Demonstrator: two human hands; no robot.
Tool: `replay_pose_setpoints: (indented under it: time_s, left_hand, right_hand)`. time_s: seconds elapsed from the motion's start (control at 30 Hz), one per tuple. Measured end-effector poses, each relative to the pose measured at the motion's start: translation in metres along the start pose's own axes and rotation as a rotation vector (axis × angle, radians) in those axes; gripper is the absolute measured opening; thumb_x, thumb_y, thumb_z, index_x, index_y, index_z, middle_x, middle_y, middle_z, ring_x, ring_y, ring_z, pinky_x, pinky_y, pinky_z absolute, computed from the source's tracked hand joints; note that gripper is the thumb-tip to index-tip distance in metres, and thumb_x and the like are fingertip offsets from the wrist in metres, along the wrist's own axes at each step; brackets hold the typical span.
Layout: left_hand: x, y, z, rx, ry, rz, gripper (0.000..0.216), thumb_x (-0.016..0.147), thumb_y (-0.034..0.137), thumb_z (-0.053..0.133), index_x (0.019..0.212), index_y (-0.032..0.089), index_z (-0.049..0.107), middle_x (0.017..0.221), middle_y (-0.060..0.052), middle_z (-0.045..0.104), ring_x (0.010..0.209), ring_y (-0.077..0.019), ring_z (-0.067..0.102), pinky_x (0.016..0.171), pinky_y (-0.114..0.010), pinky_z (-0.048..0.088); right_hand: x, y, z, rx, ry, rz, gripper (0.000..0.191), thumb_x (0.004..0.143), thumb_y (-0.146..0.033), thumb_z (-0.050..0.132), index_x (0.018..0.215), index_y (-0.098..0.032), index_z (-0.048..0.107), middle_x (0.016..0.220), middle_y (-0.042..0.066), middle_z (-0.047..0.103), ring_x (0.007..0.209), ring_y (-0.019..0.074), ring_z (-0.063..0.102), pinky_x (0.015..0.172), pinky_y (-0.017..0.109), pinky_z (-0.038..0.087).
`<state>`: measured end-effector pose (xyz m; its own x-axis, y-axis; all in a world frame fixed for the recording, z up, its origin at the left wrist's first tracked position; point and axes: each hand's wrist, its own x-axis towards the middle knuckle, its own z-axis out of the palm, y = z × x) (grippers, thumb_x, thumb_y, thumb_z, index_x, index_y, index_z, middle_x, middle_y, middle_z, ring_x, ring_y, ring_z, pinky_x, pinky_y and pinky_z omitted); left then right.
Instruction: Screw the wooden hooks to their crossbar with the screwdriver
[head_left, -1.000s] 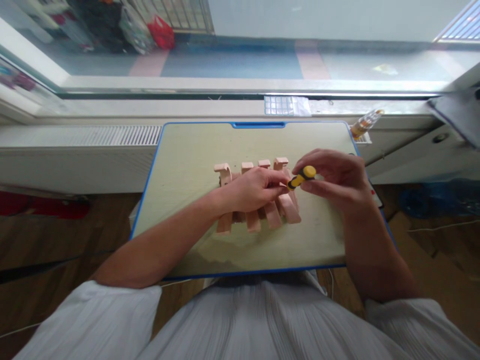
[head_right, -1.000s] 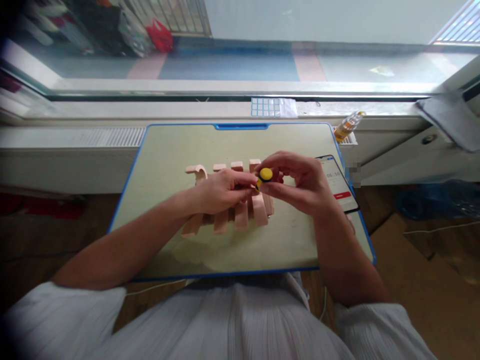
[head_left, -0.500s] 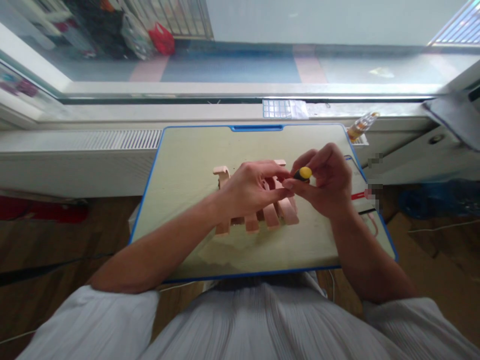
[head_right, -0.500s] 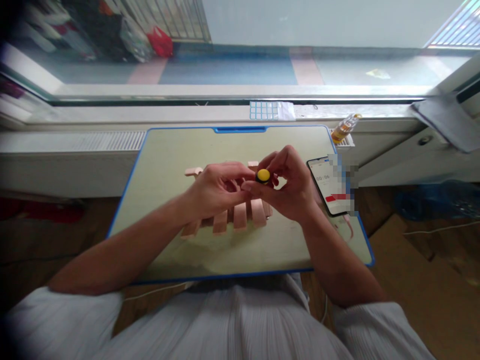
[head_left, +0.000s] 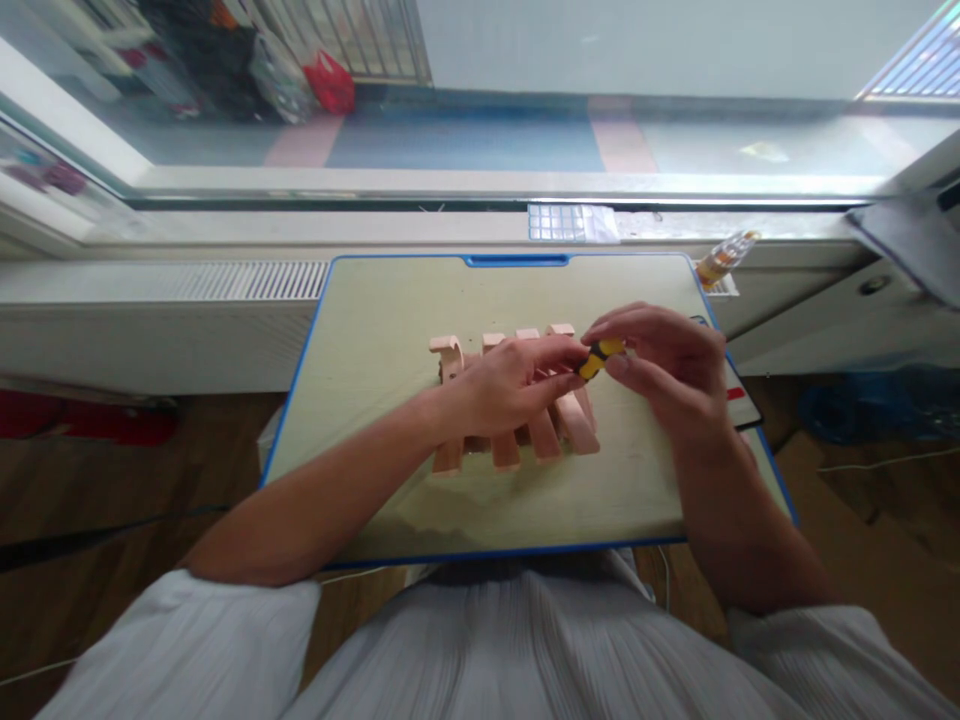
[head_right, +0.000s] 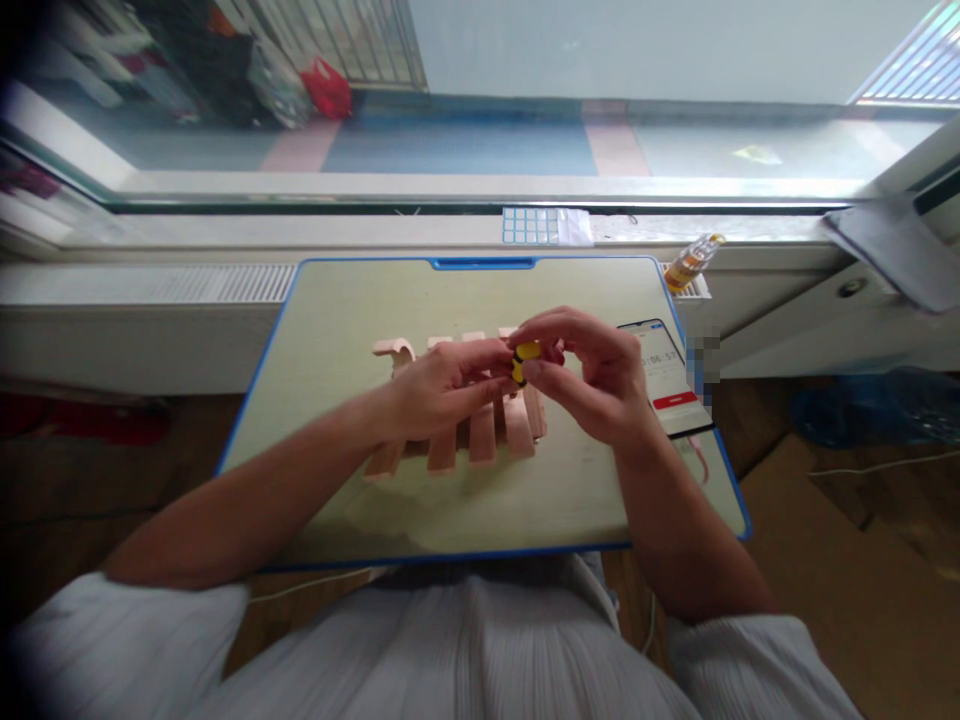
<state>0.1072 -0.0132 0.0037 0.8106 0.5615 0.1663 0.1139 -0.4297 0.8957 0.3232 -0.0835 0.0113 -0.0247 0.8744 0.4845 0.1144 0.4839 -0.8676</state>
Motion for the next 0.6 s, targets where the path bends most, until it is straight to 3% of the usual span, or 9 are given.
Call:
replay_pose_setpoints:
  time_s: [0.1,0.3,0.4,0.6]
  left_hand:
    - [0.000,-0.002,0.003,-0.037,-0.013,-0.007,0.029,0.105,0.030,0.069,0.130,0.019,0.079,0.124,-0.008,0.083,0.113,-0.0217,0.077,0.104,-0.035,0.061]
    - [-0.001,-0.007,0.011,-0.128,0.038,-0.026,0.027,0.103,0.031,0.072,0.126,0.017,0.077,0.121,-0.009,0.083,0.108,-0.0202,0.079,0.098,-0.034,0.064]
    - [-0.001,-0.010,0.013,-0.156,0.055,-0.013,0.024,0.105,0.030,0.069,0.124,0.017,0.076,0.124,-0.010,0.082,0.111,-0.0203,0.079,0.100,-0.034,0.064]
    - [0.000,-0.006,0.005,-0.118,-0.015,-0.015,0.025,0.104,0.026,0.069,0.126,0.018,0.078,0.127,-0.009,0.082,0.121,-0.0216,0.077,0.109,-0.034,0.060]
  right_hand:
    - [0.001,0.007,0.002,0.010,0.042,-0.042,0.018,0.087,-0.032,0.090,0.100,-0.033,0.077,0.100,0.004,0.077,0.090,0.0247,0.070,0.072,0.043,0.056]
    - [0.000,0.016,0.005,-0.006,0.080,-0.081,0.044,0.076,-0.042,0.101,0.093,-0.034,0.061,0.095,0.002,0.070,0.078,0.0223,0.064,0.059,0.040,0.052]
    - [0.000,0.016,0.005,0.009,0.054,-0.068,0.043,0.074,-0.040,0.102,0.095,-0.034,0.065,0.093,0.001,0.069,0.079,0.0219,0.063,0.059,0.039,0.051]
    - [-0.001,0.007,0.000,0.052,-0.012,-0.008,0.023,0.090,-0.040,0.086,0.111,-0.030,0.088,0.108,0.007,0.079,0.095,0.0252,0.070,0.075,0.042,0.056]
